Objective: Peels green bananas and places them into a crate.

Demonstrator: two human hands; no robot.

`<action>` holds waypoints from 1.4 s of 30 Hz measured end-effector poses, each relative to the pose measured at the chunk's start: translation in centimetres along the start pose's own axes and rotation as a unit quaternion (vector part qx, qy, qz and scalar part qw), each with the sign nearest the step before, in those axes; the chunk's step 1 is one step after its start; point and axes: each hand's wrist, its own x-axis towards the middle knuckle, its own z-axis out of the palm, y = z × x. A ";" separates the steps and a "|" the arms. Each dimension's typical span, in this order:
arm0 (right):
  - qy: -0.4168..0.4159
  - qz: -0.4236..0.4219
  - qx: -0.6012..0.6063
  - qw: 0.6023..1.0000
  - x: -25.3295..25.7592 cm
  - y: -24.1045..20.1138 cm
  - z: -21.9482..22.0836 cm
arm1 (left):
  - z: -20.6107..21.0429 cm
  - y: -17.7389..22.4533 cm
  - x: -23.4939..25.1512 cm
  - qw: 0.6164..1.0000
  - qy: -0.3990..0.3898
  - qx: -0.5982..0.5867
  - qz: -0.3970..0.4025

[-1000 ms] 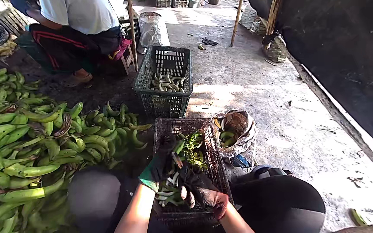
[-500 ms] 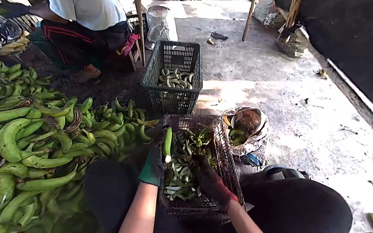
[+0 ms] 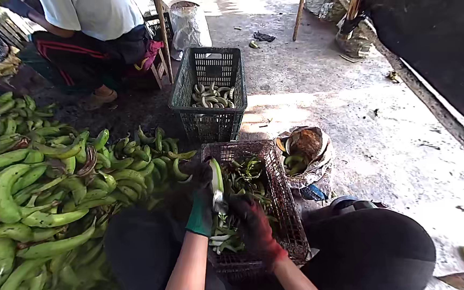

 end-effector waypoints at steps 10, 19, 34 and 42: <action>0.006 0.151 -0.016 0.988 3.8 1.5 -1.6 | 3.0 -0.3 -0.9 0.994 0.074 0.066 0.054; 0.008 0.057 -0.053 0.997 4.2 1.5 -1.6 | 4.6 0.1 -0.4 0.992 0.086 0.074 0.060; 0.092 -0.028 -0.053 0.994 1.3 1.8 0.7 | 2.8 -0.3 -0.4 0.992 0.068 -0.071 -0.083; -0.034 0.073 -0.079 0.994 4.5 1.2 -2.4 | 3.7 0.8 -1.3 0.995 0.002 0.092 -0.048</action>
